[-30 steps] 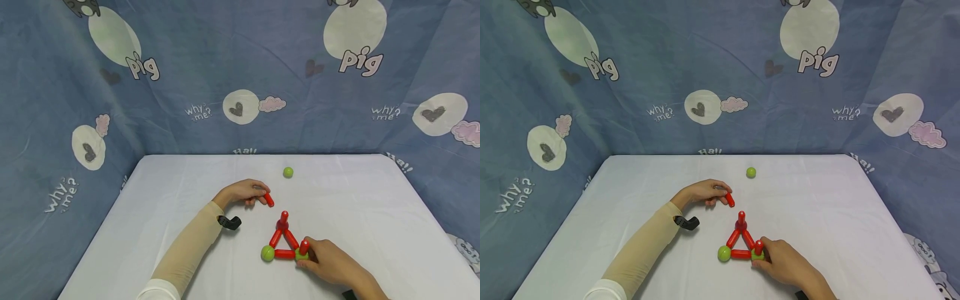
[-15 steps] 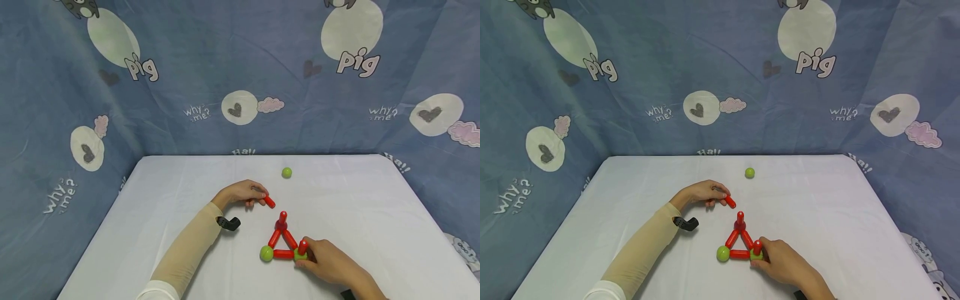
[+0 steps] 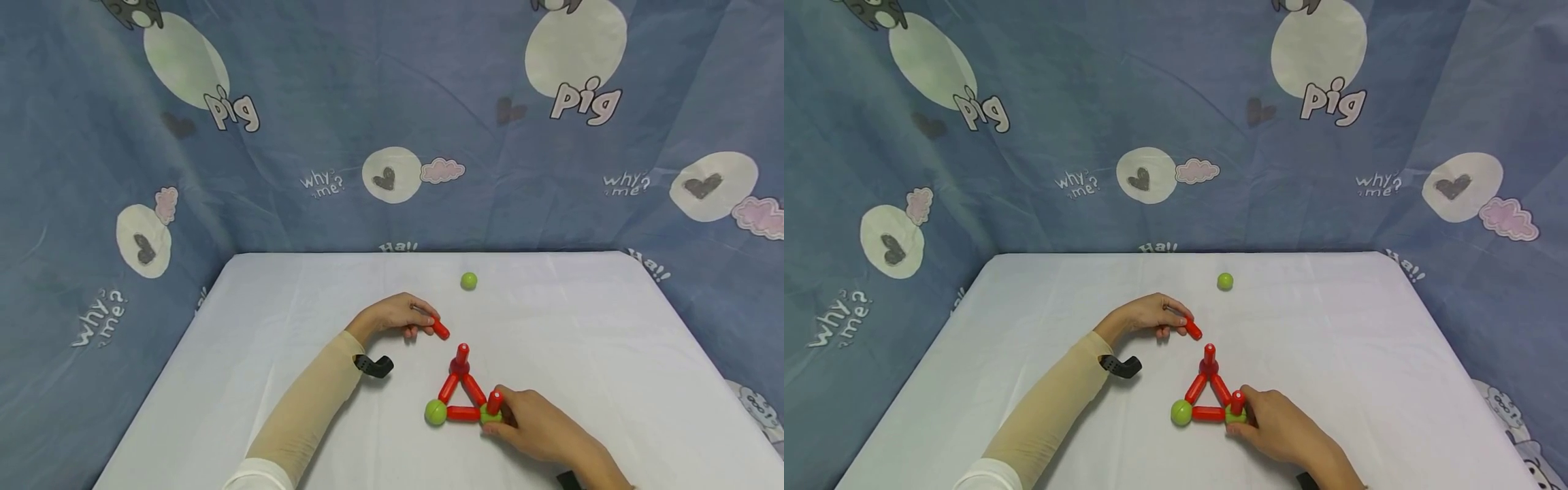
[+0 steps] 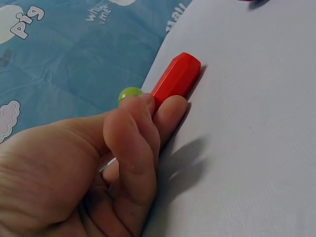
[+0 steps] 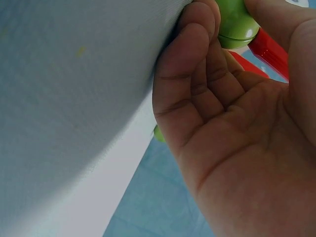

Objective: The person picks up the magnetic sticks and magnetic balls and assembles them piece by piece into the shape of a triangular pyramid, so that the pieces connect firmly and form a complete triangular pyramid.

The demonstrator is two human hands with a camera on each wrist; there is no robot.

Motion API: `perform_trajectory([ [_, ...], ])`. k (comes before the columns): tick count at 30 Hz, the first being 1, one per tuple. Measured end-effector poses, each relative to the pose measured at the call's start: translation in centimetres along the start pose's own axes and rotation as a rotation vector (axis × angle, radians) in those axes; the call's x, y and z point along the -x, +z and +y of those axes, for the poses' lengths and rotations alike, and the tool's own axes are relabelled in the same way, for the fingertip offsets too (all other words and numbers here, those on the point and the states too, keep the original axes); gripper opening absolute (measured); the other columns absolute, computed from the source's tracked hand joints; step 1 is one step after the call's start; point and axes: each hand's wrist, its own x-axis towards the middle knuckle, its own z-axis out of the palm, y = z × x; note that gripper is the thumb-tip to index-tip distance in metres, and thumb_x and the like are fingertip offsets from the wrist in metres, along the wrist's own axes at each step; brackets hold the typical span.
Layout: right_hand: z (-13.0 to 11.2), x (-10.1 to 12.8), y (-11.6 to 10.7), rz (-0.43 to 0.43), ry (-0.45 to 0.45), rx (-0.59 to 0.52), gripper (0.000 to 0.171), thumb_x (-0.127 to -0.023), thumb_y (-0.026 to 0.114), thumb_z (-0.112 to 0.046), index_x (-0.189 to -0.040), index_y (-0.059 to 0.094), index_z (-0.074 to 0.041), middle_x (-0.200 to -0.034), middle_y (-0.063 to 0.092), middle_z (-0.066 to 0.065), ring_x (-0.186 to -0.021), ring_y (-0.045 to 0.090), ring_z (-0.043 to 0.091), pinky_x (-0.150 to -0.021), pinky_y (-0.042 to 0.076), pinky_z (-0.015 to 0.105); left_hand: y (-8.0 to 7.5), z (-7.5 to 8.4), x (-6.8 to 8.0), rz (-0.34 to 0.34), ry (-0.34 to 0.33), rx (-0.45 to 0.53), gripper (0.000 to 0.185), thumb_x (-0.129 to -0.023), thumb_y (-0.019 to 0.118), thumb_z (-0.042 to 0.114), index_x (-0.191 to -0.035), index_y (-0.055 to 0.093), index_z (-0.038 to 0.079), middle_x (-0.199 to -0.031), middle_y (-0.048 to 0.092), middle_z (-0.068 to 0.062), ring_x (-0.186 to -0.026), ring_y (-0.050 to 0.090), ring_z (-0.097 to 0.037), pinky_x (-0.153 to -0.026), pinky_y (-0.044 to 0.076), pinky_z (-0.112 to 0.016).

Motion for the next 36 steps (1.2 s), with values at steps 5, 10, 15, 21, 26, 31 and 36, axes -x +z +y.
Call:
perform_trajectory([
  [5,-0.1,0.0,0.1,-0.007,0.003,0.009,0.036,-0.086,0.079,-0.047,-0.100,0.063,-0.018,-0.065,0.053,-0.011,-0.056,0.045,0.003,-0.053,0.038,0.021,0.2,-0.5,0.4,0.031,0.017,-0.011,0.028,-0.099,0.066,0.013,-0.126,0.070,0.005,-0.084,0.078,-0.004,-0.051,0.055,-0.006,-0.051,0.049,-0.020],
  [10,-0.2,-0.1,0.0,-0.008,0.000,0.009,0.035,-0.086,0.079,-0.047,-0.100,0.063,-0.019,-0.065,0.052,-0.010,-0.057,0.045,0.003,-0.053,0.038,0.021,0.3,-0.9,0.7,0.068,0.055,0.020,0.028,-0.099,0.066,0.011,-0.126,0.069,0.003,-0.083,0.077,-0.005,-0.053,0.058,-0.006,-0.053,0.051,-0.020],
  [15,-0.4,-0.1,0.0,-0.004,-0.007,0.001,0.035,-0.086,0.079,-0.047,-0.099,0.063,-0.019,-0.065,0.052,-0.010,-0.057,0.044,0.003,-0.053,0.037,0.021,0.6,-0.9,1.6,0.087,0.072,0.007,0.029,-0.100,0.066,0.012,-0.127,0.068,0.003,-0.084,0.078,-0.006,-0.056,0.061,-0.007,-0.055,0.054,-0.022],
  [21,-0.3,0.0,0.0,0.005,-0.012,0.004,0.035,-0.086,0.078,-0.048,-0.098,0.062,-0.020,-0.066,0.052,-0.010,-0.058,0.044,0.002,-0.054,0.038,0.021,0.9,-0.7,2.9,0.108,0.108,-0.068,0.026,-0.100,0.066,0.014,-0.125,0.070,0.008,-0.083,0.077,-0.006,-0.057,0.065,-0.009,-0.057,0.056,-0.025],
  [26,0.0,0.0,0.1,0.001,-0.015,0.004,0.035,-0.087,0.077,-0.049,-0.098,0.062,-0.020,-0.066,0.052,-0.011,-0.058,0.044,0.002,-0.054,0.038,0.021,1.2,-0.3,4.3,0.128,0.146,-0.126,0.026,-0.100,0.067,0.016,-0.124,0.071,0.010,-0.084,0.078,-0.006,-0.059,0.067,-0.011,-0.059,0.058,-0.026],
  [31,0.0,0.0,0.3,0.003,-0.012,0.011,0.035,-0.086,0.077,-0.049,-0.099,0.062,-0.020,-0.066,0.052,-0.010,-0.058,0.044,0.003,-0.054,0.037,0.021,1.6,0.2,5.6,0.138,0.170,-0.119,0.028,-0.100,0.066,0.015,-0.126,0.070,0.006,-0.090,0.078,-0.014,-0.059,0.066,-0.010,-0.060,0.059,-0.028],
  [36,-0.1,0.0,0.4,0.011,-0.020,0.011,0.034,-0.086,0.078,-0.048,-0.098,0.062,-0.020,-0.065,0.051,-0.011,-0.057,0.043,0.002,-0.054,0.036,0.021,1.8,0.5,6.8,0.147,0.178,-0.122,0.028,-0.100,0.067,0.014,-0.127,0.070,0.006,-0.093,0.077,-0.020,-0.058,0.066,-0.010,-0.061,0.061,-0.031],
])
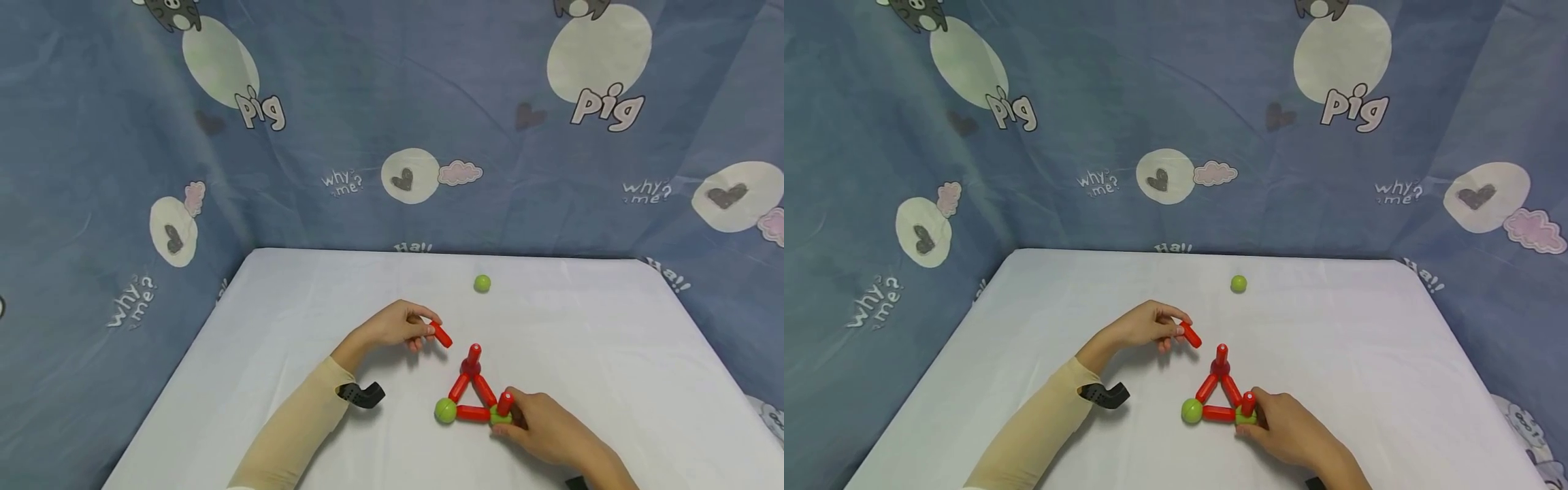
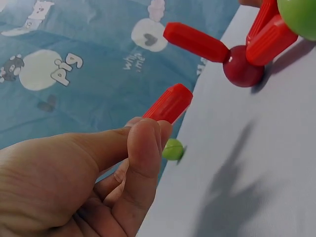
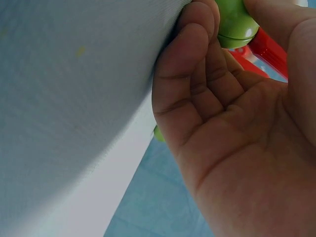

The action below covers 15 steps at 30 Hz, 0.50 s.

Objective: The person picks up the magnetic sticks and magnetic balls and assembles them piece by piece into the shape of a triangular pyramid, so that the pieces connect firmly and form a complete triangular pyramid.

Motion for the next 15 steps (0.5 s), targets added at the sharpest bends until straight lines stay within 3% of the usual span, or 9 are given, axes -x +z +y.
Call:
perform_trajectory([
  [7,0.0,0.0,0.0,0.013,-0.013,0.009,0.034,-0.086,0.078,-0.048,-0.098,0.062,-0.021,-0.065,0.050,-0.012,-0.056,0.041,0.001,-0.053,0.036,0.020,0.2,0.4,0.9,0.002,0.030,0.008,0.029,-0.100,0.066,0.013,-0.127,0.069,0.004,-0.098,0.075,-0.025,-0.058,0.065,-0.010,-0.064,0.062,-0.038],
  [15,0.0,-0.1,0.2,0.010,-0.002,0.014,0.034,-0.086,0.078,-0.048,-0.097,0.062,-0.020,-0.064,0.049,-0.011,-0.056,0.040,0.001,-0.053,0.035,0.020,0.4,1.0,2.1,-0.010,0.043,0.037,0.030,-0.100,0.066,0.011,-0.128,0.067,0.002,-0.100,0.074,-0.028,-0.058,0.063,-0.009,-0.064,0.061,-0.036],
])
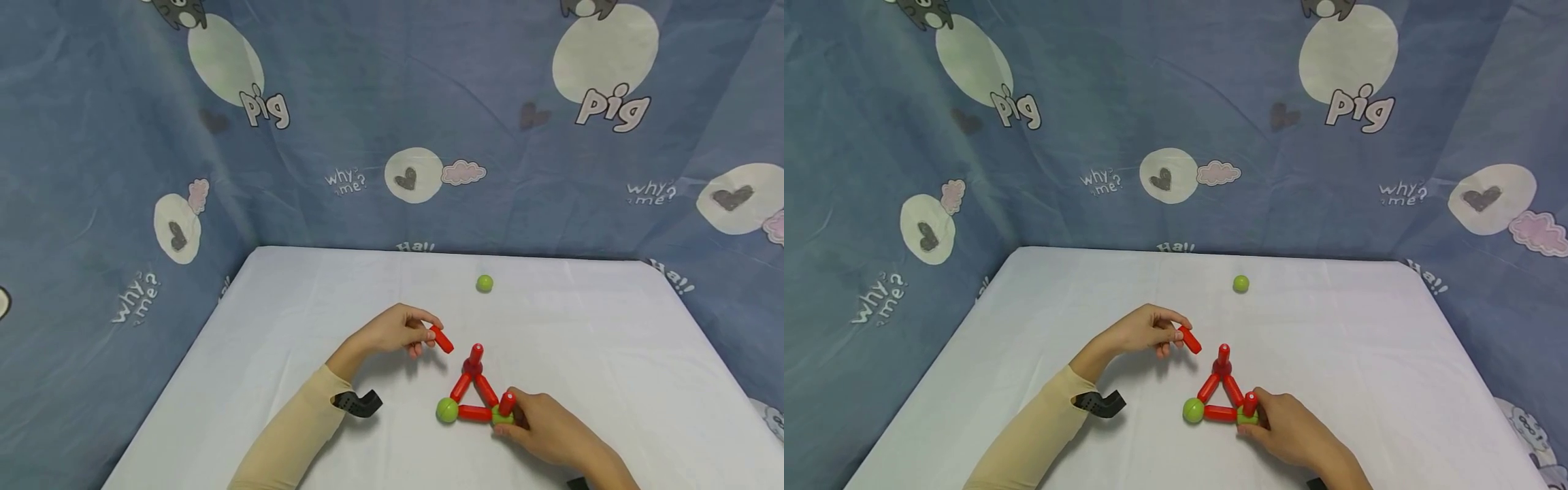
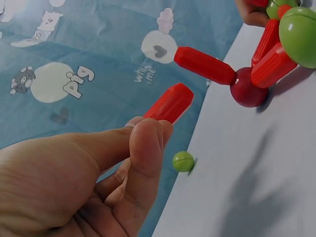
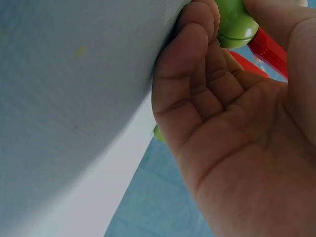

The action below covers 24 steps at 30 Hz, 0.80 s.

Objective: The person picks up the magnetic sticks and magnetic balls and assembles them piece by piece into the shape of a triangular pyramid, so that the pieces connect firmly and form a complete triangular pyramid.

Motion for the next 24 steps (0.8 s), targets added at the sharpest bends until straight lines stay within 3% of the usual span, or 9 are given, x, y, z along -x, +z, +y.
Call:
perform_trajectory([
  [24,-0.2,0.1,-0.1,-0.004,0.011,-0.008,0.034,-0.086,0.079,-0.046,-0.097,0.061,-0.019,-0.064,0.049,-0.010,-0.055,0.041,0.003,-0.052,0.034,0.020,0.6,2.1,2.2,0.003,0.007,-0.041,0.027,-0.099,0.068,0.013,-0.125,0.070,0.005,-0.100,0.072,-0.029,-0.059,0.064,-0.011,-0.071,0.062,-0.051],
])
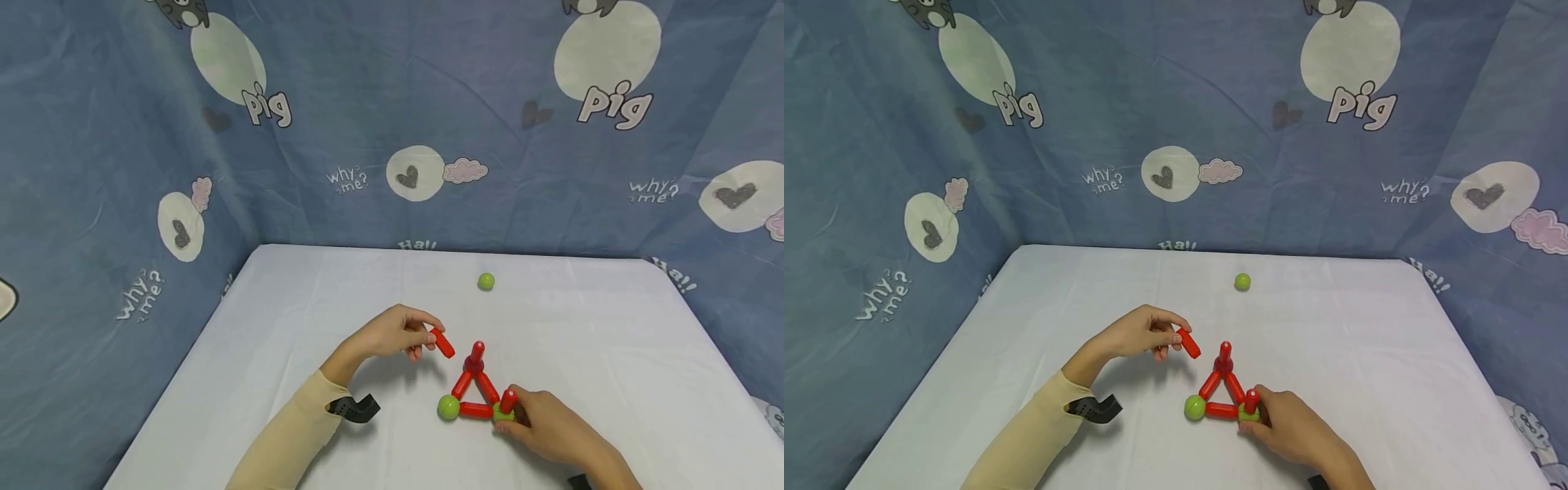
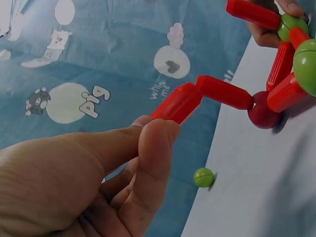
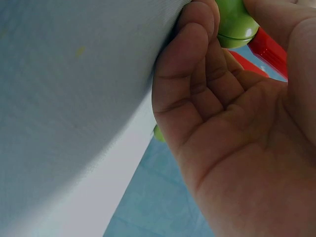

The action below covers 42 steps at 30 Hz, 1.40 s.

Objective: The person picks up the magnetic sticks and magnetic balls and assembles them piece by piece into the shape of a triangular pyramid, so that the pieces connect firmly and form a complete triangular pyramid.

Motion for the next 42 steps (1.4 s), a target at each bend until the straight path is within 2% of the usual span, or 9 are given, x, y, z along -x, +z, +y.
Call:
perform_trajectory([
  [10,-0.1,0.0,0.0,0.003,0.023,0.004,0.035,-0.085,0.080,-0.046,-0.097,0.062,-0.019,-0.063,0.049,-0.008,-0.055,0.041,0.004,-0.052,0.033,0.020,0.5,0.6,0.6,-0.028,0.008,-0.055,0.026,-0.098,0.069,0.013,-0.123,0.071,0.005,-0.098,0.073,-0.027,-0.059,0.065,-0.012,-0.072,0.062,-0.053],
  [18,0.0,0.0,0.1,0.011,0.014,0.007,0.034,-0.085,0.079,-0.047,-0.096,0.062,-0.019,-0.063,0.049,-0.009,-0.054,0.040,0.003,-0.051,0.033,0.020,0.7,1.2,1.1,-0.046,0.020,-0.064,0.021,-0.097,0.070,0.011,-0.118,0.073,0.012,-0.098,0.074,-0.026,-0.060,0.066,-0.013,-0.073,0.061,-0.053],
  [23,-0.1,0.0,0.0,0.008,0.008,0.004,0.034,-0.086,0.079,-0.047,-0.096,0.062,-0.019,-0.063,0.049,-0.010,-0.054,0.040,0.003,-0.051,0.033,0.020,0.8,1.8,1.3,-0.065,0.022,-0.069,0.022,-0.097,0.070,0.010,-0.119,0.072,0.011,-0.096,0.074,-0.025,-0.060,0.066,-0.012,-0.073,0.061,-0.053],
  [28,-0.1,0.0,0.0,0.005,0.006,0.003,0.035,-0.086,0.079,-0.047,-0.097,0.062,-0.019,-0.063,0.049,-0.010,-0.055,0.040,0.003,-0.051,0.034,0.020,0.9,2.0,1.5,-0.060,0.031,-0.089,0.020,-0.097,0.070,0.011,-0.116,0.073,0.013,-0.090,0.074,-0.018,-0.060,0.067,-0.012,-0.073,0.061,-0.054],
  [36,-0.1,0.0,0.0,0.005,0.007,-0.002,0.035,-0.085,0.079,-0.047,-0.096,0.062,-0.018,-0.063,0.049,-0.010,-0.055,0.041,0.002,-0.051,0.034,0.020,1.2,2.4,1.7,-0.057,0.045,-0.137,0.018,-0.097,0.069,0.008,-0.114,0.074,0.014,-0.090,0.075,-0.022,-0.059,0.067,-0.013,-0.071,0.060,-0.054],
  [39,0.0,0.0,-0.1,0.004,0.003,-0.004,0.035,-0.086,0.078,-0.047,-0.096,0.061,-0.018,-0.063,0.049,-0.010,-0.055,0.041,0.002,-0.051,0.034,0.020,1.3,2.6,1.8,-0.058,0.051,-0.160,0.019,-0.097,0.068,0.008,-0.114,0.074,0.015,-0.090,0.076,-0.020,-0.059,0.067,-0.012,-0.068,0.060,-0.050],
  [42,0.0,-0.1,0.0,0.002,0.002,-0.003,0.035,-0.086,0.078,-0.048,-0.096,0.062,-0.019,-0.063,0.049,-0.010,-0.055,0.040,0.002,-0.051,0.034,0.020,1.4,2.8,2.0,-0.056,0.063,-0.183,0.020,-0.096,0.069,0.008,-0.114,0.074,0.015,-0.087,0.077,-0.017,-0.058,0.067,-0.012,-0.062,0.058,-0.037],
])
